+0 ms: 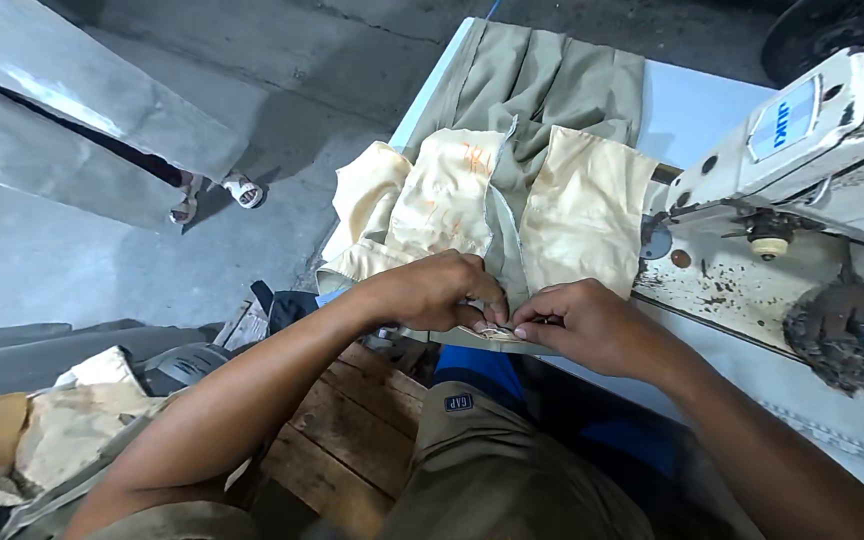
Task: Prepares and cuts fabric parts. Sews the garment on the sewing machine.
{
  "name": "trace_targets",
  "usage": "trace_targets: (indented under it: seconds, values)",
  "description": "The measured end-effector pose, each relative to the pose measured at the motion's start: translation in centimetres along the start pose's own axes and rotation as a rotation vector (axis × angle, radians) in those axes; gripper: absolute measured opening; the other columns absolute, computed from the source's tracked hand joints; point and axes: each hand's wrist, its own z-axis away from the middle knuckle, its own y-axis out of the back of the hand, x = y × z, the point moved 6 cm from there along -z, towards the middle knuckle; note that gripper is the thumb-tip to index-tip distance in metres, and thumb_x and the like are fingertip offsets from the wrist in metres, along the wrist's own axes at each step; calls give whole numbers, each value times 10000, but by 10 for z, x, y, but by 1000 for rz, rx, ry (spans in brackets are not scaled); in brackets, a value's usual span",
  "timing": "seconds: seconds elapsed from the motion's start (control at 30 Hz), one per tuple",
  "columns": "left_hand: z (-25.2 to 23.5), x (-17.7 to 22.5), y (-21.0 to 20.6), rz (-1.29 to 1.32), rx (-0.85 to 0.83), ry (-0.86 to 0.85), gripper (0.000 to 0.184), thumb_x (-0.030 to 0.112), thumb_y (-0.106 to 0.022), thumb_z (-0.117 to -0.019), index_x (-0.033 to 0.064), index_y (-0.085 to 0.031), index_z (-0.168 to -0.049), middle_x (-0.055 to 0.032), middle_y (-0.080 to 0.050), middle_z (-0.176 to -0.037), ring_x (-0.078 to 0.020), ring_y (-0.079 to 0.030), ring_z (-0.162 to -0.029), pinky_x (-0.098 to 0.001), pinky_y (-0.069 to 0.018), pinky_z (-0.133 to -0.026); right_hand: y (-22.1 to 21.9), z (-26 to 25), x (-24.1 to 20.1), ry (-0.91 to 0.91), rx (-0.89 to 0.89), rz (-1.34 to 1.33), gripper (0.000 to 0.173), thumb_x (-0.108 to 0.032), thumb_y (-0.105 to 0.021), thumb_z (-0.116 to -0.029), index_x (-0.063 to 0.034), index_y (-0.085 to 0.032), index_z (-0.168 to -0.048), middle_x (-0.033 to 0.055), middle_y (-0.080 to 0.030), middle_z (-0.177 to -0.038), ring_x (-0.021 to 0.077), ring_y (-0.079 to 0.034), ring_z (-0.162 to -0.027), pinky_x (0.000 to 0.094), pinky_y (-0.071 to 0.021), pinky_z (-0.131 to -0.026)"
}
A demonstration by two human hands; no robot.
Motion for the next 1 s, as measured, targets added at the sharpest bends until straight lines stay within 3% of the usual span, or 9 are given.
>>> trace_targets:
  seconds: [0.17,0.33,0.47,0.57,0.73,0.9,1.0]
  values:
    - [5,2,-1,-26,-18,-69,147,229,-680,-955,204,-822,-979,72,-729,-925,-95,-627,-963,-340,-481,-863,-2,-3,-3,61,-95,3,240,-323,-617,-1025,-158,-774,-1100,-19,-709,-962,30,-621,-823,244,-511,-762]
    - [4,11,-1,-158,-11,-75,172,270,-642,-977,209,-798,-939,47,-713,-982,-134,-633,-990,-378,-490,-859,-7,-9,-7,88,-155,26,208,-297,-644,-1007,-153,-777,-1075,23,-714,-997,100,-651,-872,321,-534,-808]
    - [6,11,2,-140,41,-76,175,208,-625,-986,156,-791,-963,36,-725,-910,-106,-656,-917,-327,-508,-847,-3,-10,-6,80,-100,6,223,-338,-654,-996,-154,-766,-1053,7,-662,-1003,46,-597,-796,242,-509,-731]
    - [7,10,2,-105,79,-87,170,172,-625,-990,118,-782,-952,21,-718,-893,-74,-668,-879,-273,-538,-823,-3,-14,-7,109,-68,-16,239,-342,-640,-1001,-140,-763,-1036,-14,-688,-938,19,-588,-757,214,-490,-699]
    - [8,13,5,-143,113,-113,173,139,-617,-956,104,-776,-897,1,-727,-887,-113,-669,-894,-309,-525,-829,-7,-13,-14,306,221,145,153,-174,-640,-946,-83,-756,-908,61,-713,-880,162,-672,-765,348,-563,-693]
    - [13,9,4,-70,85,-130,198,87,-597,-935,89,-794,-920,-12,-756,-969,-112,-691,-970,-309,-547,-895,-11,-9,-9,359,254,130,169,-202,-628,-960,-120,-773,-934,31,-706,-875,111,-654,-781,263,-543,-706]
    - [19,14,1,-157,107,-97,238,265,-597,-909,143,-801,-914,25,-750,-985,-100,-671,-969,-342,-522,-898,-11,-8,-8,356,259,110,158,-178,-630,-941,-116,-773,-918,40,-705,-875,110,-659,-788,256,-545,-709]
